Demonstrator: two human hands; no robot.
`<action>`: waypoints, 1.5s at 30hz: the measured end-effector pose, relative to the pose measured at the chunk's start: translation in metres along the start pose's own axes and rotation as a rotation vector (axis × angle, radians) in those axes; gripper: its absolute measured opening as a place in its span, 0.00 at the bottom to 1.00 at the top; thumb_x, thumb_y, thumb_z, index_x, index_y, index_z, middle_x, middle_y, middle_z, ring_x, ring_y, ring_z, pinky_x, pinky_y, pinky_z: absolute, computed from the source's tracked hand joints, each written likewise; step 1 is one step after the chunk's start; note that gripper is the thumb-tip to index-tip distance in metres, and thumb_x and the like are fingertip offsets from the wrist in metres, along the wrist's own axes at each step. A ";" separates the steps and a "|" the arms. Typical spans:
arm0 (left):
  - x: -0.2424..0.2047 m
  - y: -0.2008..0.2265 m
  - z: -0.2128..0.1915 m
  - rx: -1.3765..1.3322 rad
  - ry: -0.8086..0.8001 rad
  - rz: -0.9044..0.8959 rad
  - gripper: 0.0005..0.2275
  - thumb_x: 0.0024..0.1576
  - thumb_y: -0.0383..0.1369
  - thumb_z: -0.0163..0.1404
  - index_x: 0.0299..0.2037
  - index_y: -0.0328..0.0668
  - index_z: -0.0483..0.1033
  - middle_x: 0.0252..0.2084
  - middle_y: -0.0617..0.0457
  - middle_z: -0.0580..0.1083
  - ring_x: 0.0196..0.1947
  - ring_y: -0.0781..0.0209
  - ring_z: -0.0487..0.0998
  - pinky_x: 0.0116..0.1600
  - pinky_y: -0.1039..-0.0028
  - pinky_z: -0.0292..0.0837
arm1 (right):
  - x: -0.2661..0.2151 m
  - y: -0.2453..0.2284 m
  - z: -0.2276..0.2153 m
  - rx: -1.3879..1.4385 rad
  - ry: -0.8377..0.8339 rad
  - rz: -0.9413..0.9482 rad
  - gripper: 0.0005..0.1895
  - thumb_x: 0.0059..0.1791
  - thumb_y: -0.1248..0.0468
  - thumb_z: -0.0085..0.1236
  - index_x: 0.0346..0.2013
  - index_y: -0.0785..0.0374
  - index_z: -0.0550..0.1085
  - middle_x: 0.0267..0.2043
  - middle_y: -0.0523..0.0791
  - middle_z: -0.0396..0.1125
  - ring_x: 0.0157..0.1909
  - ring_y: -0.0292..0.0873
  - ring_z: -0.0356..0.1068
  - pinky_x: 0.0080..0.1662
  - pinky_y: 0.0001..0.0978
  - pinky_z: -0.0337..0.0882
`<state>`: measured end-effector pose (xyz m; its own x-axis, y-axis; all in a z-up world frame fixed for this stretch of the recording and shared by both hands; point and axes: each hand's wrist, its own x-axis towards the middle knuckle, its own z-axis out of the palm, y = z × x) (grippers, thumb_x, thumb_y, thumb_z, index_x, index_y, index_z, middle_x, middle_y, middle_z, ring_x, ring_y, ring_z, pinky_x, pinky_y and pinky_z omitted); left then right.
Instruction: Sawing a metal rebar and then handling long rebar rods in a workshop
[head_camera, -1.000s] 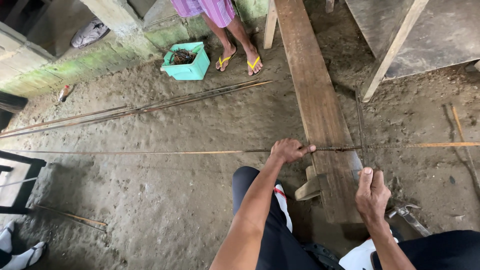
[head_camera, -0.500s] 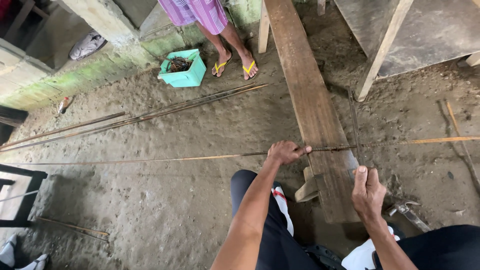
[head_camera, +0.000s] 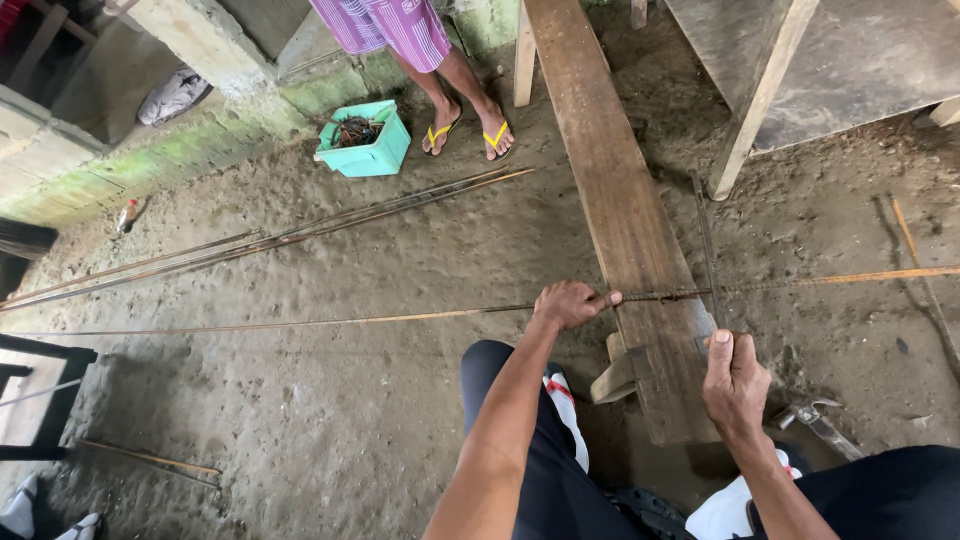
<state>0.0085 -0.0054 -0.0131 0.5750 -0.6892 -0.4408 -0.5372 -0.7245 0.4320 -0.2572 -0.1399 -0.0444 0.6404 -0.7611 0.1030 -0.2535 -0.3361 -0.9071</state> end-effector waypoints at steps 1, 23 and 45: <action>0.000 -0.001 0.001 -0.001 0.006 0.003 0.34 0.49 0.73 0.25 0.16 0.49 0.54 0.19 0.53 0.59 0.19 0.55 0.62 0.31 0.58 0.58 | 0.000 0.000 0.000 -0.021 0.016 0.012 0.22 0.64 0.47 0.37 0.45 0.59 0.72 0.25 0.45 0.61 0.22 0.47 0.54 0.30 0.48 0.52; 0.009 -0.012 0.007 0.000 0.029 0.007 0.37 0.50 0.73 0.31 0.24 0.50 0.81 0.32 0.44 0.80 0.45 0.39 0.82 0.52 0.54 0.76 | -0.005 -0.012 0.003 -0.014 0.116 0.077 0.21 0.68 0.48 0.41 0.44 0.59 0.73 0.37 0.60 0.73 0.42 0.73 0.71 0.44 0.65 0.69; -0.001 -0.004 0.026 0.199 0.158 -0.023 0.29 0.60 0.63 0.34 0.34 0.55 0.85 0.39 0.42 0.81 0.45 0.35 0.81 0.46 0.48 0.76 | 0.025 -0.001 0.017 -0.577 0.146 -0.200 0.16 0.60 0.57 0.33 0.47 0.56 0.72 0.36 0.51 0.66 0.34 0.68 0.70 0.35 0.61 0.67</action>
<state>-0.0057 -0.0027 -0.0347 0.6690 -0.6737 -0.3139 -0.6248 -0.7385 0.2533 -0.2288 -0.1493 -0.0478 0.6208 -0.7069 0.3390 -0.5157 -0.6939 -0.5026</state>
